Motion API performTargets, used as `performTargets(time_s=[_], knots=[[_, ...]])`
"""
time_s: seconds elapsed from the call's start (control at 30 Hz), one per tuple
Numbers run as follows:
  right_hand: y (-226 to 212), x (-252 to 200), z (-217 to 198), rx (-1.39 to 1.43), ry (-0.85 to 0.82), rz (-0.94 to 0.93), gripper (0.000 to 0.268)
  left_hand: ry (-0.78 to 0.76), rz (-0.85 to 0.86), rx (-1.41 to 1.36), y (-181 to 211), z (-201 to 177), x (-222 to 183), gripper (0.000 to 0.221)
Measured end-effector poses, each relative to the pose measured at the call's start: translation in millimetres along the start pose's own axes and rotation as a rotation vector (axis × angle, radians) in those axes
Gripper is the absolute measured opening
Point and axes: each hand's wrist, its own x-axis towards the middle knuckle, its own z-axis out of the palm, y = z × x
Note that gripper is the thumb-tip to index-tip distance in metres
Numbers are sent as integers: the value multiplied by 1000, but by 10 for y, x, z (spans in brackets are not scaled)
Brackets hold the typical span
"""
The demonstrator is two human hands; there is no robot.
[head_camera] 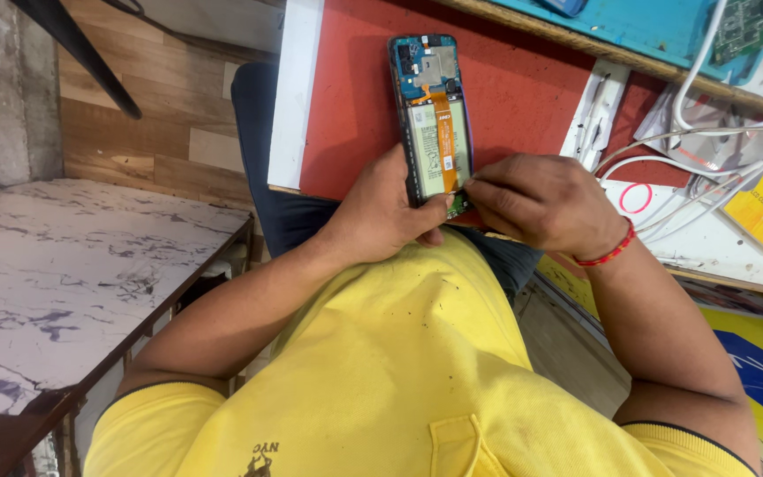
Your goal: The person disassembles a smartphone by prying open the back cover and removing screws from the internal frame. They disconnect the battery and charging port assembly, then reconnect the components and reassemble the device. The person plugs in a charging cable to test the device's functionality.
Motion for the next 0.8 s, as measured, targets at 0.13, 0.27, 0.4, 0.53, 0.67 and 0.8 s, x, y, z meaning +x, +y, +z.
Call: performTargets(time_s=[0.13,0.27,0.4,0.53,0.67,0.8], knots=[[-52,-120,25,215,53,211,31,-31,3,-143,-71,-51,22,40],[-130,-179,112,209,162,190,33,-108,78,-283,-156,-134,22,46],[-185,-195,174,105,187,164,33,-123,67,-276,-164,-150,41,46],[-228,-104,102,-39,178,77,32,-109,39,-229,-142,-143,31,47],[-214,-22,6,-64,121,42,32,-126,56,-230,-167,-145,41,47],[-202,25,-16,-37,127,44,33,-125,66,-250,-165,-154,34,48]])
